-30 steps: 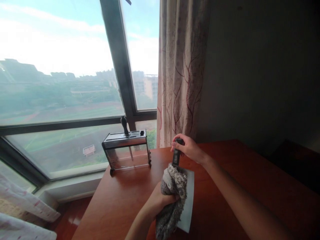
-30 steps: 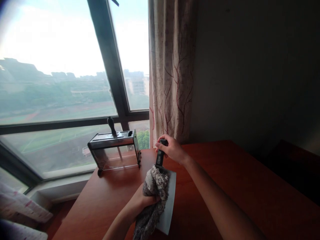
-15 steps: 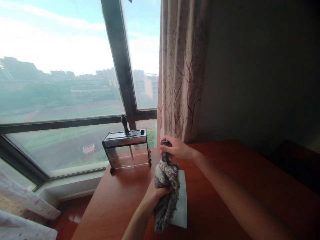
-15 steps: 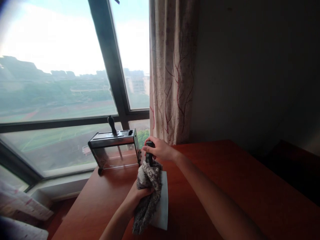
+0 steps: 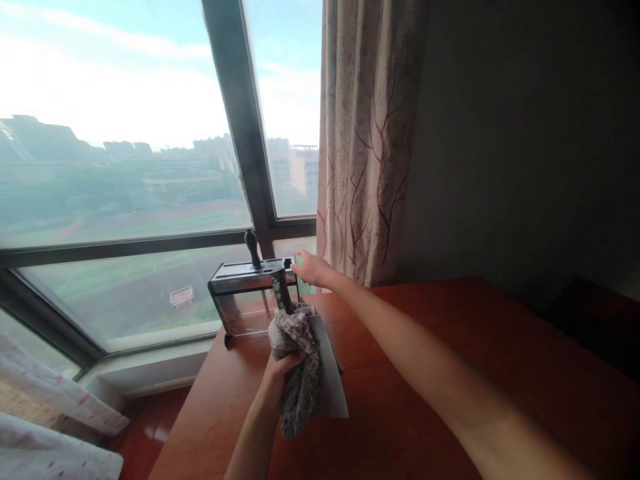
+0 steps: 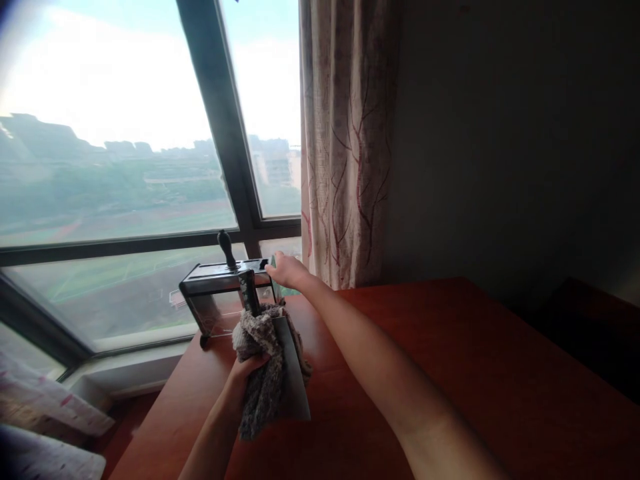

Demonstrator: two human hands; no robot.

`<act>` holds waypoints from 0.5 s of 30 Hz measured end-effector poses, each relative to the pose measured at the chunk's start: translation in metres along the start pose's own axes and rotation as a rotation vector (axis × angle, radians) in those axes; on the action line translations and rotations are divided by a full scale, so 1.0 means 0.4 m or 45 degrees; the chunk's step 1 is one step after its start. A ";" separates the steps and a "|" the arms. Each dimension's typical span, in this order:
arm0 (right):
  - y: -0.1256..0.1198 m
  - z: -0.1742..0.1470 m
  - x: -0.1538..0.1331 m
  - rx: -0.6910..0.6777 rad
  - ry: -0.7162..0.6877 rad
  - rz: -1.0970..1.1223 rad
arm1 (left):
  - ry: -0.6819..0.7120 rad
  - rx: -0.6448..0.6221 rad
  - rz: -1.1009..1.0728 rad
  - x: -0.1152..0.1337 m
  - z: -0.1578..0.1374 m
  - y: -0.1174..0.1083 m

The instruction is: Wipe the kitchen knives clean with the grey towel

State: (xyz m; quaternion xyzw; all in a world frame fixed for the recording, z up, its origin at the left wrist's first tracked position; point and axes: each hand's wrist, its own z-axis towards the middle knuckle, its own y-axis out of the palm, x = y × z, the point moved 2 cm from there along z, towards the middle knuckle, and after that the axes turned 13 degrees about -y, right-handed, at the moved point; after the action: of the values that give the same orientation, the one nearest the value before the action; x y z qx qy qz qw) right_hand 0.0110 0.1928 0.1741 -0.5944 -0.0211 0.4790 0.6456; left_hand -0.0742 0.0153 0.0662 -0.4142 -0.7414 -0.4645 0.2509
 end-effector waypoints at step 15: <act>-0.001 -0.009 -0.030 -0.089 -0.190 -0.352 | 0.095 0.059 0.003 0.018 0.003 0.003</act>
State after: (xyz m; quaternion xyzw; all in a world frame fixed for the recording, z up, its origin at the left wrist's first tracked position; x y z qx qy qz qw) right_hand 0.0068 0.1827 0.1798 -0.5707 -0.1673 0.4275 0.6808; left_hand -0.0771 0.0195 0.0716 -0.3915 -0.7417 -0.4620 0.2884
